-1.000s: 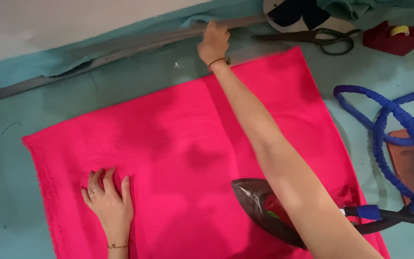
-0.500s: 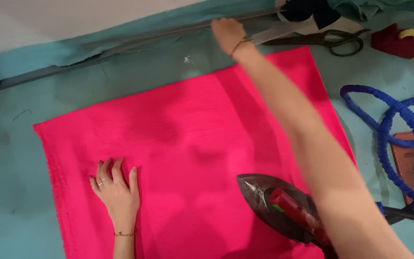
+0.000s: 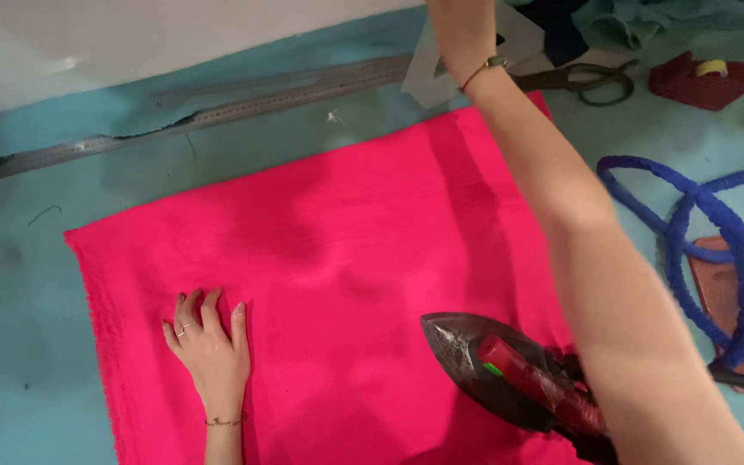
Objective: Iron and fold a large piece of pink fabric on an industrial work table.
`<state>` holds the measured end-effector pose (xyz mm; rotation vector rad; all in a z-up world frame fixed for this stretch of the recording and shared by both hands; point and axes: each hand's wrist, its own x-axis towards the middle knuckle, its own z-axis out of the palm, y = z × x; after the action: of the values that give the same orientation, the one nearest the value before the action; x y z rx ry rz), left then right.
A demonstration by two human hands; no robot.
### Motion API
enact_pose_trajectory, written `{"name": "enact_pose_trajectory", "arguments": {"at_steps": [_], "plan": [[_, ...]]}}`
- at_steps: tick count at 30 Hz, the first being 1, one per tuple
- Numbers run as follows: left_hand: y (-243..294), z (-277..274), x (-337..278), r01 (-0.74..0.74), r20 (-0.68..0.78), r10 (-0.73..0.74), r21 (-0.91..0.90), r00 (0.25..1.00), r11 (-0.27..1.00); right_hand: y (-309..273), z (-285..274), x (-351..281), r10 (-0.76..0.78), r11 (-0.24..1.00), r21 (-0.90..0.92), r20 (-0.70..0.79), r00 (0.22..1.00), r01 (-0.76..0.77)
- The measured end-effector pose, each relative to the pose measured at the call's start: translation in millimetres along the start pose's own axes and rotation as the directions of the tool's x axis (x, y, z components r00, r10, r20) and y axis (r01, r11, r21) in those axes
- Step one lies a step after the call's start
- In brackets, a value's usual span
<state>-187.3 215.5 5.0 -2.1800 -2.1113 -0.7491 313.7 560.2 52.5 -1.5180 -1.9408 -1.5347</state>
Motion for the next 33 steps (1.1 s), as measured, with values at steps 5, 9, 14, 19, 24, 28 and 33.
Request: {"name": "enact_pose_trajectory", "arguments": {"at_steps": [5, 9, 14, 19, 24, 28, 33], "plan": [[-3, 3, -1, -0.014, -0.005, 0.014, 0.009, 1.000, 1.000, -5, 3, -110, -0.215, 0.803, 0.538, 0.663, 0.716, -0.256], [-3, 2, -4, -0.035, -0.010, 0.035, 0.012, 0.999, 0.999, 32, 70, -195, -0.447, 0.846, 0.473, 0.881, 0.155, -0.246], [-14, 7, -8, -0.037, -0.019, 0.036, -0.022, 0.999, 0.999, 64, -73, -155, -0.029, 0.957, 0.056, 0.995, 0.097, -0.286], [-42, 16, 2, -0.012, 0.014, 0.014, -0.157, 1.000, 0.988, 54, -294, -149, -0.573, 0.606, 0.678, 0.735, 0.361, -0.417], [-35, 25, -11, -0.029, 0.087, 0.044, -0.171, 0.995, 0.985, 40, -471, -154, -0.636, 0.396, 0.621, 0.717, 0.286, -0.676], [62, 26, -76, -0.137, 0.081, 0.140, -0.034, 0.987, 0.990, 19, -498, -197, -0.279, 0.265, 0.653, 0.757, 0.591, -0.710], [173, -27, -175, -0.255, 0.280, 0.290, -0.157, 0.915, 0.954, 17, -534, -221, -0.152, 0.520, 0.551, 0.812, 0.564, -0.653]]}}
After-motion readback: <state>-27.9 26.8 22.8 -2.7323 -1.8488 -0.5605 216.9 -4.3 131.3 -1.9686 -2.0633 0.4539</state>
